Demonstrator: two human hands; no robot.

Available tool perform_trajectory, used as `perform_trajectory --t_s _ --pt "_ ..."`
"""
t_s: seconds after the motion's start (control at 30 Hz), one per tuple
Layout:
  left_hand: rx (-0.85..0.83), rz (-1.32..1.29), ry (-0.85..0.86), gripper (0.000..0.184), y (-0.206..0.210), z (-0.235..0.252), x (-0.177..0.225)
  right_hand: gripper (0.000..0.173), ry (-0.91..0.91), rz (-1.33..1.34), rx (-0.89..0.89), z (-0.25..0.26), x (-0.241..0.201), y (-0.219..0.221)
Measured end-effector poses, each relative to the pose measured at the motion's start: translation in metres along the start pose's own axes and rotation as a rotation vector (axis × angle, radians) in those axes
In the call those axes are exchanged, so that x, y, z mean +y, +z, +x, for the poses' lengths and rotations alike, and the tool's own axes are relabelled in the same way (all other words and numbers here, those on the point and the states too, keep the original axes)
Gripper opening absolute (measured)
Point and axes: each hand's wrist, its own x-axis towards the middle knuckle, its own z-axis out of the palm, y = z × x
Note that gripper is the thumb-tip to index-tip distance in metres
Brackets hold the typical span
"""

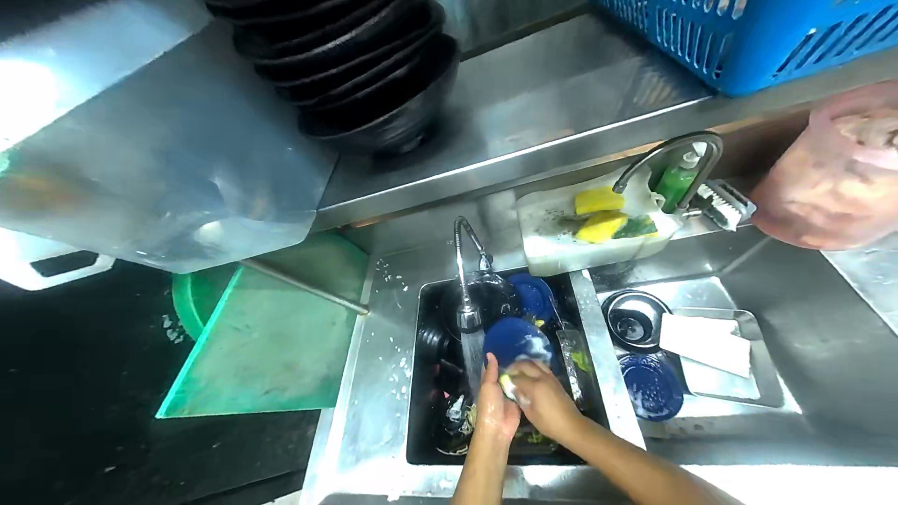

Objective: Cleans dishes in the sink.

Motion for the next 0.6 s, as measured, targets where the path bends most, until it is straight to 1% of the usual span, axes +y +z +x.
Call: perform_trajectory --t_s 0.03,0.1,0.17,0.2,0.23,0.3,0.33,0.37,0.43,0.47,0.53,0.6 --pt "-0.004 0.023 -0.019 0.050 0.006 -0.003 -0.003 0.023 -0.015 0.024 0.042 0.015 0.001 -0.005" --pt "-0.041 0.031 -0.051 0.047 0.016 -0.008 -0.006 0.018 -0.025 -0.018 0.171 0.043 0.021 -0.020" --pt "-0.083 0.006 -0.031 0.051 0.016 -0.012 -0.004 0.015 0.021 -0.113 0.245 0.049 0.043 -0.034" --pt "-0.100 0.000 -0.007 0.053 0.015 -0.012 -0.001 0.016 0.066 -0.151 0.221 0.041 0.050 -0.038" --pt "-0.113 -0.006 0.020 0.054 0.014 -0.011 0.002 0.019 0.106 -0.172 0.147 0.028 0.052 -0.038" --pt "-0.135 0.002 0.052 0.053 0.013 -0.010 0.006 0.025 0.136 -0.118 -0.008 -0.002 0.039 -0.033" --pt "-0.146 0.004 0.049 0.050 0.013 -0.011 0.005 0.025 0.120 -0.061 -0.028 -0.012 0.026 -0.028" --pt "-0.154 0.006 0.034 0.046 0.013 -0.013 0.002 0.024 0.082 0.000 -0.013 -0.017 0.013 -0.024" --pt "-0.168 0.025 -0.026 0.049 0.015 -0.020 -0.004 0.022 -0.020 0.071 0.055 -0.006 -0.007 -0.021" --pt "-0.160 0.035 -0.060 0.053 0.019 -0.024 -0.007 0.021 -0.049 0.038 0.089 0.007 -0.009 -0.022" --pt "-0.187 0.054 -0.090 0.048 0.016 -0.030 -0.009 0.021 -0.025 -0.140 0.173 0.032 0.003 -0.025" --pt "-0.180 0.068 -0.080 0.049 0.006 -0.034 -0.007 0.031 0.119 -0.319 0.207 0.045 0.017 -0.031"
